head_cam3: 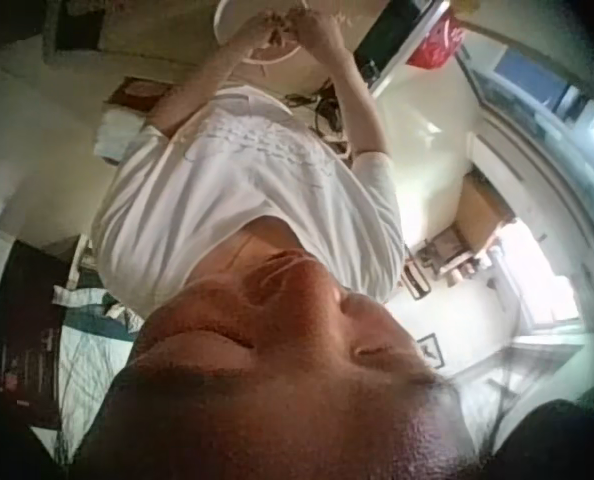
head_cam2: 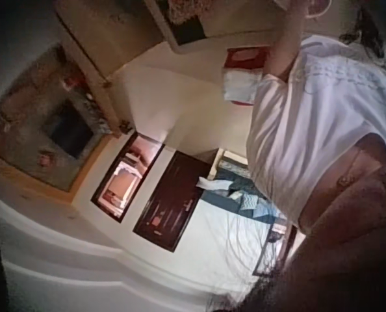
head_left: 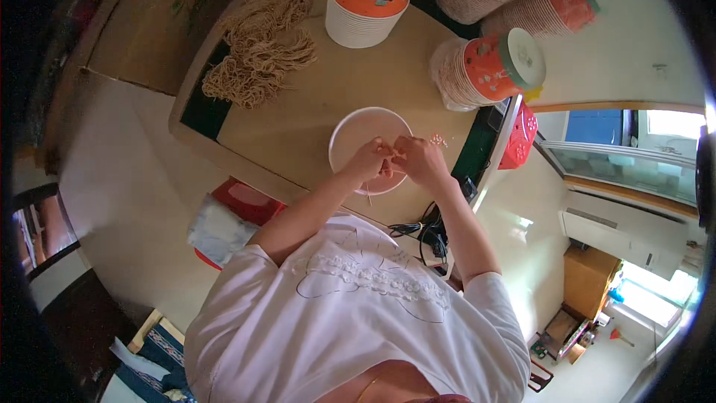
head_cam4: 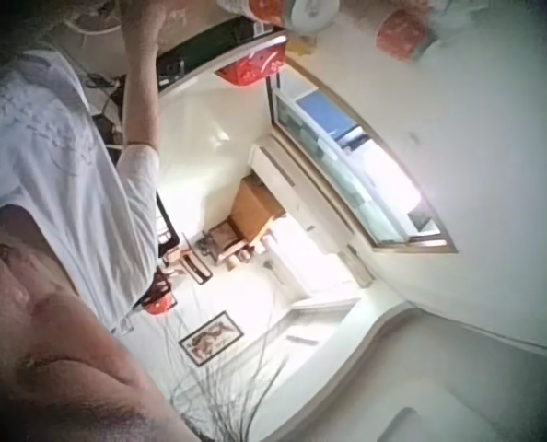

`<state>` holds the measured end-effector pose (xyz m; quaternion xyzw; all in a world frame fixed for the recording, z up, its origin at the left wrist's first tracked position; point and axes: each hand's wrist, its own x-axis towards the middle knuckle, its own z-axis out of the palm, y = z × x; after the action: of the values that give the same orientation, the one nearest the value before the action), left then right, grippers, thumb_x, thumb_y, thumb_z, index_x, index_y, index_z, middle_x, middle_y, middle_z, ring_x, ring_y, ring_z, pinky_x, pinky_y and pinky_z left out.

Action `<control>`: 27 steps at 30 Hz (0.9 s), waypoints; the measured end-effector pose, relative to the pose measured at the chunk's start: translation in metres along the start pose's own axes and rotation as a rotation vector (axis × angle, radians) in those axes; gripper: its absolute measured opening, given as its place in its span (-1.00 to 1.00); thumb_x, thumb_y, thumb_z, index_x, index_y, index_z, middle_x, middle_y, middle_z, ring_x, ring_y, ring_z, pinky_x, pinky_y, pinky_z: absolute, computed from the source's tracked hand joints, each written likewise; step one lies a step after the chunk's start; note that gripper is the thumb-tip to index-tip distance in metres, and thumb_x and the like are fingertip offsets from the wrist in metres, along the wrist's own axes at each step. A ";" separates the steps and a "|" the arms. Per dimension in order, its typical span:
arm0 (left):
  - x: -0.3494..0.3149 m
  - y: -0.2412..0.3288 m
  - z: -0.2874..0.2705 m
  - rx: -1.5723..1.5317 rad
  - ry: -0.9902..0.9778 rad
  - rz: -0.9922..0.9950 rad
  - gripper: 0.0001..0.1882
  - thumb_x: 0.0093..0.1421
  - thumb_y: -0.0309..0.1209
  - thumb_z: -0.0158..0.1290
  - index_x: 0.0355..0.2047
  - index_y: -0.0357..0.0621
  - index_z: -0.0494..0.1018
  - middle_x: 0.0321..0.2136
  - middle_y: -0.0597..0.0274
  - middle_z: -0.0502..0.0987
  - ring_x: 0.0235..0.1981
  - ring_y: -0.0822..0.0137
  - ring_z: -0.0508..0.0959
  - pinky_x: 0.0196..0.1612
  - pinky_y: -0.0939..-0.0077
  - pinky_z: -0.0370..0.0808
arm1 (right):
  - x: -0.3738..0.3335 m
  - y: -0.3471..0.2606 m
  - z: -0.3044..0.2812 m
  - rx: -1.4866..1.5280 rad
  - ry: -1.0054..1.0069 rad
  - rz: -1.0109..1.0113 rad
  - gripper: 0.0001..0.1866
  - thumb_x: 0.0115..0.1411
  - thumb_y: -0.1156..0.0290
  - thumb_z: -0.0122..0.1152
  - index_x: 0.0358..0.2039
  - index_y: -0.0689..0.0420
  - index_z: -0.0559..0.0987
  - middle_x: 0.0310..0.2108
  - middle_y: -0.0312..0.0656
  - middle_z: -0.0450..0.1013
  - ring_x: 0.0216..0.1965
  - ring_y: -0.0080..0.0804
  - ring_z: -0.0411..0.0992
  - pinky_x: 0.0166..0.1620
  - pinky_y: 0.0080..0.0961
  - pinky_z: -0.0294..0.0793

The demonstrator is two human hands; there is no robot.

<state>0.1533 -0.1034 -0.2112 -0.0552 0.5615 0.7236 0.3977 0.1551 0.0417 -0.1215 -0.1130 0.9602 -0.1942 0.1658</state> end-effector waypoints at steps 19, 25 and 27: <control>-0.034 0.011 0.008 1.243 0.283 1.019 -0.83 0.06 -0.22 0.12 -0.47 0.00 0.47 -0.51 0.29 0.40 -0.50 0.27 0.49 -0.55 0.35 0.46 | -0.009 0.013 0.011 0.408 0.016 0.055 -0.92 0.06 0.45 0.10 -0.45 0.16 0.53 -0.51 -0.02 0.47 -0.46 -0.06 0.47 -0.37 -0.31 0.44; -0.042 0.022 0.004 1.118 0.163 0.834 -0.86 0.04 -0.29 0.11 -0.46 -0.04 0.43 -0.52 0.27 0.39 -0.48 0.24 0.50 -0.52 0.34 0.46 | -0.019 0.005 0.017 0.463 0.252 -0.021 -0.96 0.06 0.53 0.11 -0.47 0.19 0.53 -0.53 -0.06 0.42 -0.54 -0.16 0.44 -0.43 -0.38 0.41; -0.043 0.023 0.002 0.875 0.133 0.688 -0.91 0.01 -0.36 0.10 -0.46 -0.02 0.44 -0.51 0.26 0.39 -0.49 0.22 0.50 -0.48 0.34 0.46 | -0.020 0.004 0.017 0.532 0.329 0.055 -0.94 0.08 0.51 0.12 -0.48 0.21 0.52 -0.54 -0.05 0.42 -0.56 -0.23 0.44 -0.46 -0.40 0.39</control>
<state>0.1687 -0.1251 -0.1696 0.2559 0.8190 0.5060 0.0881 0.1792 0.0448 -0.1325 -0.0065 0.8924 -0.4496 0.0372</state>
